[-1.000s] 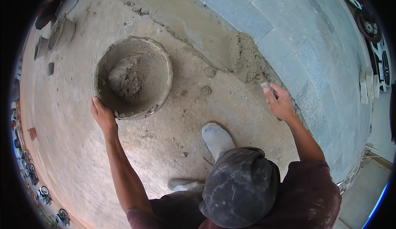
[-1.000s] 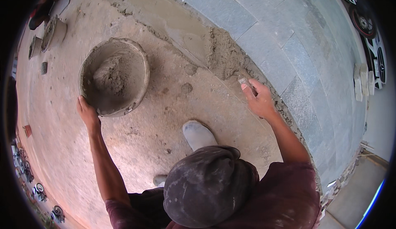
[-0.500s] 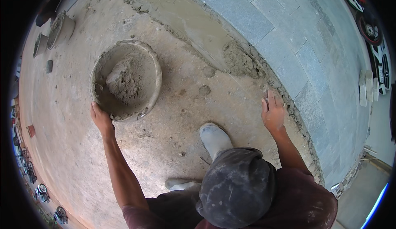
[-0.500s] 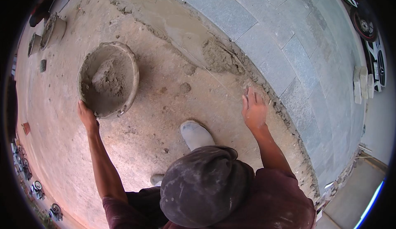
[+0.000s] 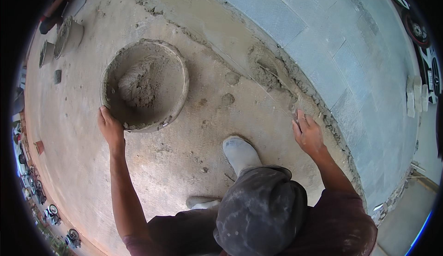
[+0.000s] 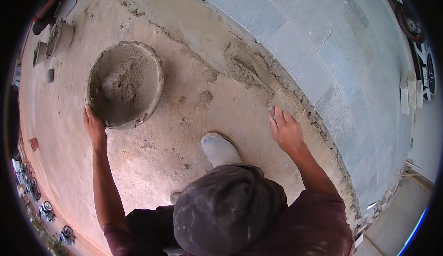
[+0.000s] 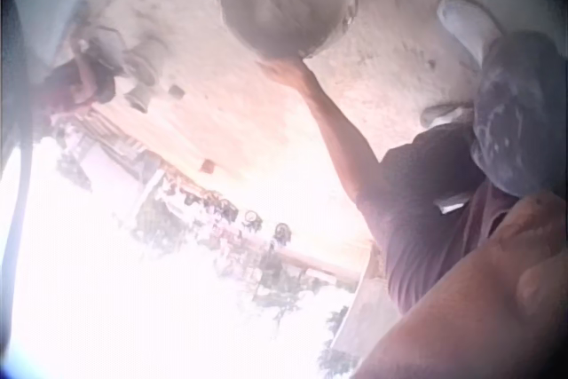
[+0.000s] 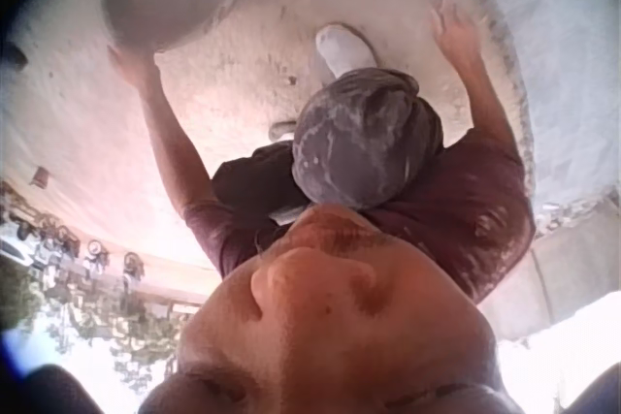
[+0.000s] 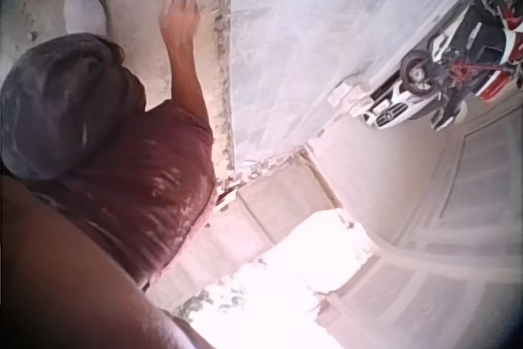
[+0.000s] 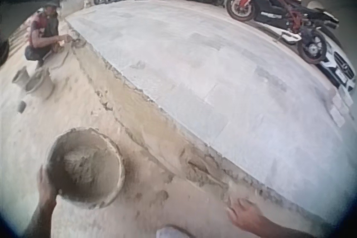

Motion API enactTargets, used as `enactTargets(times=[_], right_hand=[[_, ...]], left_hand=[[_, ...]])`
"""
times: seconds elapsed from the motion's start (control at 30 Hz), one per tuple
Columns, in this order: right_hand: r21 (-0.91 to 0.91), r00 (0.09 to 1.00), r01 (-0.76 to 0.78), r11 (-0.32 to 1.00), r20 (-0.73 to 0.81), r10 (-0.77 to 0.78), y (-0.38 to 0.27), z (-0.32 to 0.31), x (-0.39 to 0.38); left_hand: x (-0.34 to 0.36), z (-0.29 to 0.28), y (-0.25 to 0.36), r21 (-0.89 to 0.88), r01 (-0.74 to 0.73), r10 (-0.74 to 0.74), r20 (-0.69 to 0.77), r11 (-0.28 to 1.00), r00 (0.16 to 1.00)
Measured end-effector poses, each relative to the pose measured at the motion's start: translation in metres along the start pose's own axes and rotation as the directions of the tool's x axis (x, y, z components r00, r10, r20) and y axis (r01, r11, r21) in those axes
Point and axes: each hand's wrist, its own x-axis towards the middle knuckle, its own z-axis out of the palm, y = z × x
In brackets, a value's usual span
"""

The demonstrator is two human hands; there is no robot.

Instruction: The person mixes wet concrete by hand using a hoe, carries buckets of the mixture to a tiled area, and then applies the mortar to the edge of the walkway using a trowel.

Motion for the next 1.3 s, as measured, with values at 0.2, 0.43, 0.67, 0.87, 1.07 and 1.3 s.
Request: enactTargets(times=[0.2,0.43,0.67,0.87,1.07,1.3], right_hand=[[0.052,1.0,-0.005,0.999,-0.009,0.006,-0.012,-0.009,-0.003],[0.062,1.0,-0.013,0.998,-0.007,0.014,-0.018,-0.025,-0.002],[0.107,0.997,-0.06,0.992,-0.038,0.064,-0.022,-0.046,0.006],[-0.048,0.991,-0.107,0.993,0.077,0.11,-0.021,-0.038,0.063],[-0.02,0.974,-0.186,0.982,0.125,0.187,-0.028,-0.027,0.034],[-0.014,0.973,-0.188,0.982,0.133,0.188,-0.014,-0.036,0.026]], left_hand=[[-0.012,0.003,0.016,0.13,-0.117,0.124,-0.044,0.985,0.991],[-0.021,0.02,0.05,0.133,-0.287,0.29,0.004,0.949,0.957],[-0.028,0.029,0.069,0.157,-0.294,0.295,0.018,0.943,0.955],[-0.021,0.022,0.064,0.178,-0.34,0.344,0.011,0.923,0.939],[-0.024,0.023,0.059,0.14,-0.259,0.257,0.033,0.956,0.966],[-0.019,0.027,0.056,0.163,-0.26,0.258,0.034,0.952,0.966]])
